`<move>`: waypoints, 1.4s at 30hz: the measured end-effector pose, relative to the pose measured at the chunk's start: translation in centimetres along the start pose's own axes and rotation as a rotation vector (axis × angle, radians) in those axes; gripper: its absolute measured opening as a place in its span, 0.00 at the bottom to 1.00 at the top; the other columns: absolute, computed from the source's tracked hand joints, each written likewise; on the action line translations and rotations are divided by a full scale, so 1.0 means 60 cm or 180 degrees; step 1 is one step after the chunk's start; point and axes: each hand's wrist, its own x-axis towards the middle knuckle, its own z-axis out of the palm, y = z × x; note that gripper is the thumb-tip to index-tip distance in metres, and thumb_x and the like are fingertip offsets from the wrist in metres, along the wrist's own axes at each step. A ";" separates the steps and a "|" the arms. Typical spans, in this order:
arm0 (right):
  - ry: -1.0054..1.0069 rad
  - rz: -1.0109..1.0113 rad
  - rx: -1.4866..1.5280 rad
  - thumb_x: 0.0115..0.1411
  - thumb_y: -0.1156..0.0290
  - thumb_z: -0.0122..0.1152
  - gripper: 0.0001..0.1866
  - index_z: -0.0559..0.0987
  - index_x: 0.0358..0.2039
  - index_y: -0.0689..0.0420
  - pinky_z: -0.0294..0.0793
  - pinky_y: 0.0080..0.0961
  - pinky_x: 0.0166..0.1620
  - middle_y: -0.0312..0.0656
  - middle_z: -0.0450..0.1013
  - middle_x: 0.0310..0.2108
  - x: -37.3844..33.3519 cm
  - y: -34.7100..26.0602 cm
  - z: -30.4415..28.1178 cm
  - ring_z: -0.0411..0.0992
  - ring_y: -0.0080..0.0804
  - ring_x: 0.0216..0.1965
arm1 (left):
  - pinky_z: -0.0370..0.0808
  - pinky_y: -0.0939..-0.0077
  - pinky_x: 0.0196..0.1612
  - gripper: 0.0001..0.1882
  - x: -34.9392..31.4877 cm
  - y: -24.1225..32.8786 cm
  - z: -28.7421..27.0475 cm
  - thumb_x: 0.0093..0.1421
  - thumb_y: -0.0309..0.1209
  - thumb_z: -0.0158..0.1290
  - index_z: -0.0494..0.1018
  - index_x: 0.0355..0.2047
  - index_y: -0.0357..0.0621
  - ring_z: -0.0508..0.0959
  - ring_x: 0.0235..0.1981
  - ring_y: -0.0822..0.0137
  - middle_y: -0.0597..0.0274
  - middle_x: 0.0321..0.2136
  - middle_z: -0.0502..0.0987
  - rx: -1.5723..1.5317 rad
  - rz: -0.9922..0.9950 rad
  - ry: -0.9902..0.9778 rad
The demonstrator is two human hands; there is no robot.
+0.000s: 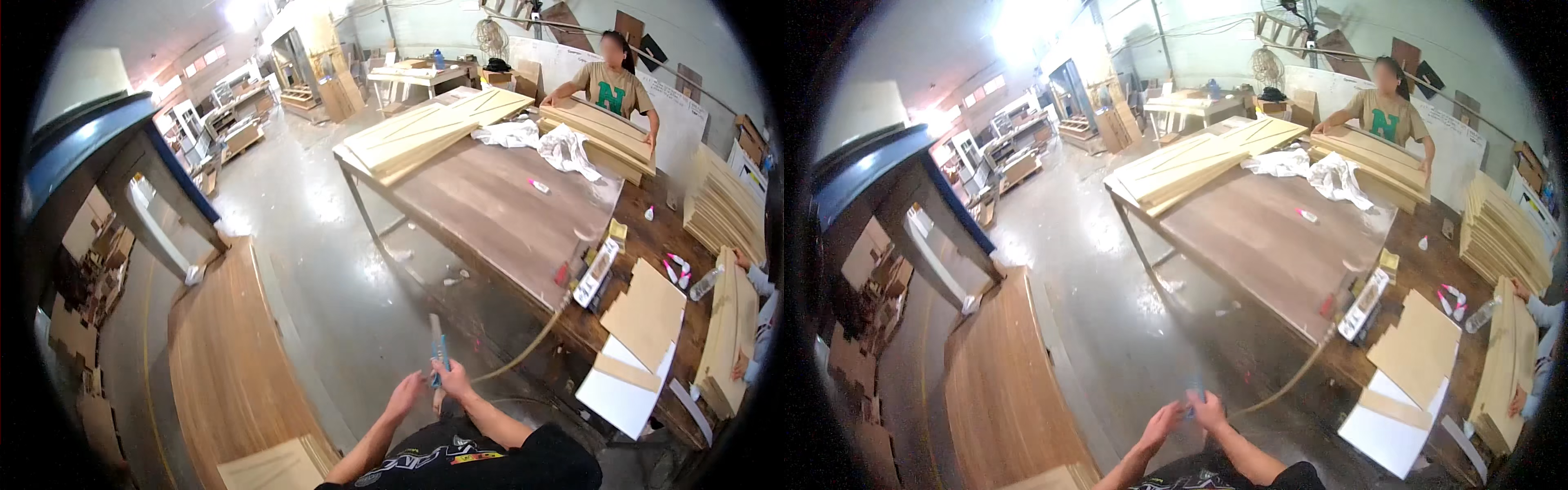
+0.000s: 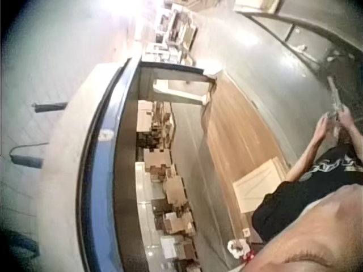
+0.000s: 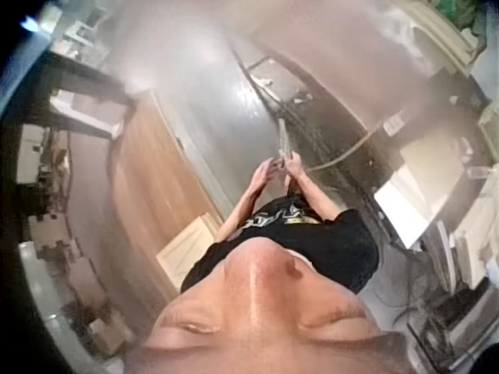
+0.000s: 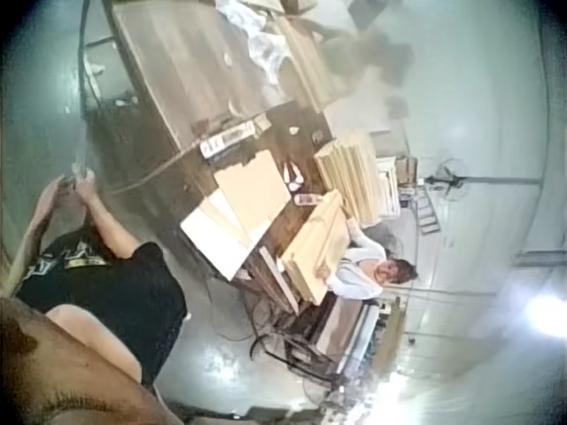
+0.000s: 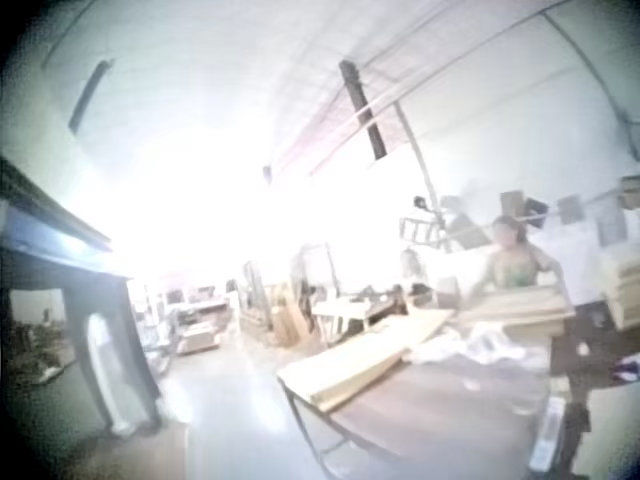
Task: The person applies glue from a bottle to the grooves of a wood panel, then uses a scraper to spread the glue evenly across the surface.
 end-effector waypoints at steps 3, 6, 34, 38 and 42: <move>0.0671 -0.0298 0.0461 0.70 0.62 0.60 0.16 0.79 0.49 0.61 0.78 0.26 0.37 0.39 0.80 0.32 0.200 -0.131 0.005 0.78 0.24 0.30 | 0.73 0.67 0.57 0.30 0.115 0.136 -0.099 0.75 0.51 0.45 0.65 0.67 0.43 0.76 0.57 0.58 0.54 0.61 0.74 0.0158 -0.0263 0.0132; 0.1257 -0.0261 0.1274 0.71 0.66 0.56 0.11 0.75 0.45 0.60 0.77 0.27 0.37 0.40 0.78 0.34 0.286 -0.214 -0.084 0.78 0.28 0.30 | 0.76 0.68 0.49 0.26 0.196 0.136 -0.140 0.75 0.47 0.47 0.69 0.63 0.42 0.80 0.49 0.64 0.58 0.52 0.80 0.0278 -0.0331 0.0333; 0.4608 0.0798 -0.2870 0.62 0.60 0.65 0.30 0.71 0.64 0.50 0.59 0.48 0.67 0.46 0.67 0.65 0.733 -0.304 -0.300 0.61 0.50 0.67 | 0.76 0.76 0.39 0.12 1.065 0.743 -0.271 0.71 0.30 0.51 0.77 0.47 0.35 0.80 0.33 0.71 0.61 0.32 0.81 0.1040 0.0931 0.0362; 0.4561 0.0981 -0.2869 0.63 0.59 0.64 0.21 0.78 0.55 0.50 0.59 0.48 0.66 0.40 0.70 0.62 0.754 -0.345 -0.303 0.64 0.45 0.65 | 0.77 0.78 0.40 0.12 1.110 0.814 -0.320 0.71 0.31 0.53 0.78 0.47 0.34 0.80 0.33 0.73 0.61 0.31 0.82 0.1328 0.1251 0.0635; 0.4624 0.0739 -0.3071 0.63 0.62 0.64 0.20 0.78 0.54 0.55 0.63 0.47 0.62 0.43 0.71 0.60 0.771 -0.355 -0.296 0.66 0.48 0.63 | 0.77 0.77 0.39 0.14 1.183 0.943 -0.380 0.70 0.33 0.55 0.78 0.48 0.34 0.80 0.34 0.72 0.60 0.34 0.83 0.2229 0.1726 0.0800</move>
